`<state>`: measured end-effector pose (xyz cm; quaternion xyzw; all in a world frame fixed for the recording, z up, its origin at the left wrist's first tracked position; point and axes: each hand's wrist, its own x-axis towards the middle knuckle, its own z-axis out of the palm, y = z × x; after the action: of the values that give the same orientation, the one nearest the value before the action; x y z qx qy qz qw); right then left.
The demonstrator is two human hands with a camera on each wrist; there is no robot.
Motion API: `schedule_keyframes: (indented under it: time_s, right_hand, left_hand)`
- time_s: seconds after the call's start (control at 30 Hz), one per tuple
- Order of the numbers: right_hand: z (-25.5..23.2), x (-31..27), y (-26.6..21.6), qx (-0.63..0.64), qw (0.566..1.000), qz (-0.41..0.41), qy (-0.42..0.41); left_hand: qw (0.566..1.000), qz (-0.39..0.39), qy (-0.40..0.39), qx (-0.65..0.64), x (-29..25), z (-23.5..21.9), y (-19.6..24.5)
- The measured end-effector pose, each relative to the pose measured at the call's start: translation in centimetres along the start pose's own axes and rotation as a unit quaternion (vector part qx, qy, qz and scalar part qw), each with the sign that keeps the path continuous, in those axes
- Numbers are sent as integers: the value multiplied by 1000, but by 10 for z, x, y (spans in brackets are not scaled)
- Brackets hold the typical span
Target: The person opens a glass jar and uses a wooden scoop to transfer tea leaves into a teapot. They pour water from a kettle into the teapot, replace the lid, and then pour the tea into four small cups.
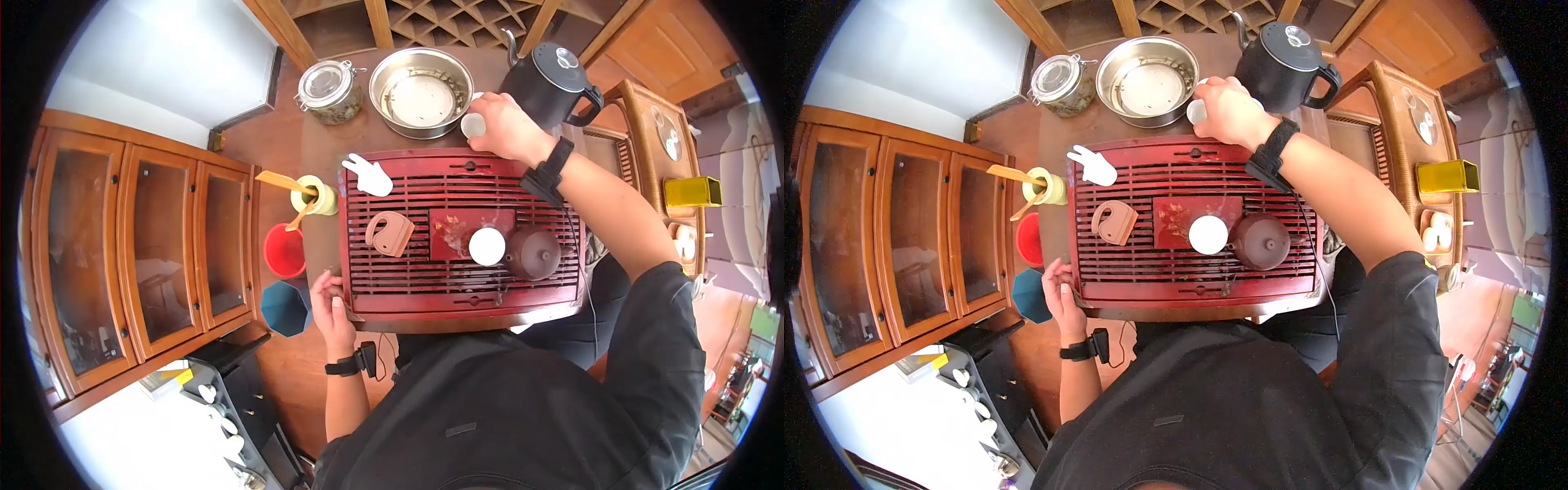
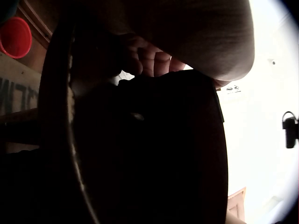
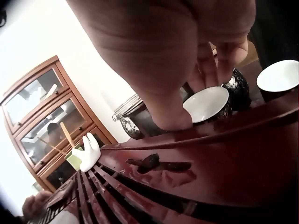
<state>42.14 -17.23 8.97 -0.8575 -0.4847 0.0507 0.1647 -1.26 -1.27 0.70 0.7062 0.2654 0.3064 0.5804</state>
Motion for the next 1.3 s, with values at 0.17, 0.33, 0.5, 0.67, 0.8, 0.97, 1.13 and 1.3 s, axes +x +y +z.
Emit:
schedule_keyframes:
  time_s: [0.17, 0.33, 0.5, 0.67, 0.8, 0.97, 1.13, 1.3]
  right_hand:
    - [-6, 0, -2, -12, 1000, -1, -8]
    - [-12, -2, -1, 4, 1000, 11, -25]
    - [-17, -4, 4, 8, 1000, 0, -18]
    - [-17, -6, 10, -22, 999, -22, -32]
    - [-14, -5, 14, -31, 999, -16, -41]
    - [-20, -7, 9, 4, 998, -52, -30]
    - [-25, -6, -1, 24, 998, -15, -57]
    - [-20, -1, 1, 37, 996, 1, -78]
  left_hand:
    - [1000, -5, 2, 15, 0, 3, 4]
    - [1000, -3, 2, 0, -1, 1, 1]
    - [1000, -7, 1, -8, -1, 1, 1]
    - [1000, -6, 3, -9, -1, 1, 0]
    - [1000, -5, 3, -8, -1, 2, 1]
    - [1000, 0, 3, -2, 0, 1, 1]
    - [1000, 5, 2, -3, 0, 1, -1]
    - [1000, -1, 4, 3, -1, 1, 1]
